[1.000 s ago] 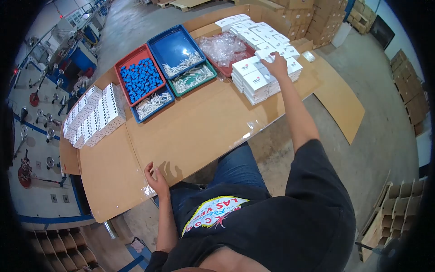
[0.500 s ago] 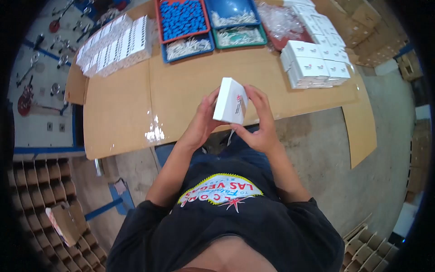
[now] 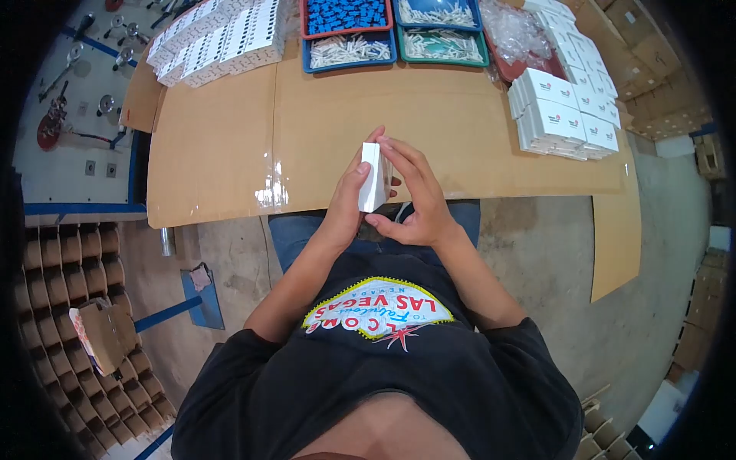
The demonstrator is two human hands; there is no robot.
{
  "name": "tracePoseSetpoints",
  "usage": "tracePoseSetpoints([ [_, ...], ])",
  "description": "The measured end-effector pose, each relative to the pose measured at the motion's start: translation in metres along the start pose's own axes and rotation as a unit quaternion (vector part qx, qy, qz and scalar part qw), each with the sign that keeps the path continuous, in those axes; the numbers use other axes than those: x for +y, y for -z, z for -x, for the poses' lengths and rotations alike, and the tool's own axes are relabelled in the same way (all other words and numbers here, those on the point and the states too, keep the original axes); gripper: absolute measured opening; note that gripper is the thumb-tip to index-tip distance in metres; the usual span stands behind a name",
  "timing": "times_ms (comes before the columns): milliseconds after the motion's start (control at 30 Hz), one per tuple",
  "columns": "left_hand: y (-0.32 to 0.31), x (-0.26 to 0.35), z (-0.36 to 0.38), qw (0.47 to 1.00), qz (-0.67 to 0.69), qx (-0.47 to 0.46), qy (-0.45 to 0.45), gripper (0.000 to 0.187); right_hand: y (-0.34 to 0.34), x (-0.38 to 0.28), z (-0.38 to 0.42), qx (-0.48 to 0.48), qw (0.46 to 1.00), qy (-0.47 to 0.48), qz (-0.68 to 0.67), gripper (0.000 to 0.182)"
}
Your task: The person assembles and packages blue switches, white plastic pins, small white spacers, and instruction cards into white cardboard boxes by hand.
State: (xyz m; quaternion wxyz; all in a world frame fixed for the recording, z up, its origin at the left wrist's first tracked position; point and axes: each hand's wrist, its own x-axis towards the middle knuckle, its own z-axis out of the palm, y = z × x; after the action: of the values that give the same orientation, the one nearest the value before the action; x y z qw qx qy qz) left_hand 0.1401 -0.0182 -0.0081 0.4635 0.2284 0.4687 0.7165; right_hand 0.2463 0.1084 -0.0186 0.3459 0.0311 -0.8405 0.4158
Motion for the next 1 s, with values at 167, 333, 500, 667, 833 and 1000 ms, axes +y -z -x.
tracePoseSetpoints([
  [167,-0.008,0.0,0.003,1.0,-0.016,-0.001,-0.011,0.063,-0.006,0.0,-0.002,0.011,1.0,0.009,-0.004,0.091],
  [333,-0.012,-0.008,-0.002,0.999,0.039,-0.011,0.021,0.066,-0.004,0.015,-0.002,0.017,0.998,0.055,0.019,0.091],
  [500,-0.021,-0.021,-0.004,0.997,0.028,0.068,0.012,0.058,-0.008,0.021,-0.001,0.062,0.99,0.102,0.071,0.09],
  [667,-0.025,-0.025,-0.004,0.992,0.044,0.116,0.016,0.05,-0.015,0.03,0.004,0.059,0.991,0.102,0.06,0.084],
  [833,-0.022,-0.022,-0.002,0.983,0.061,0.159,0.065,0.049,-0.023,0.037,0.01,0.026,0.996,0.068,0.045,0.08],
  [1000,-0.018,-0.025,-0.001,0.975,0.082,0.182,0.093,0.048,-0.026,0.037,0.013,0.007,0.998,0.05,0.042,0.078],
])
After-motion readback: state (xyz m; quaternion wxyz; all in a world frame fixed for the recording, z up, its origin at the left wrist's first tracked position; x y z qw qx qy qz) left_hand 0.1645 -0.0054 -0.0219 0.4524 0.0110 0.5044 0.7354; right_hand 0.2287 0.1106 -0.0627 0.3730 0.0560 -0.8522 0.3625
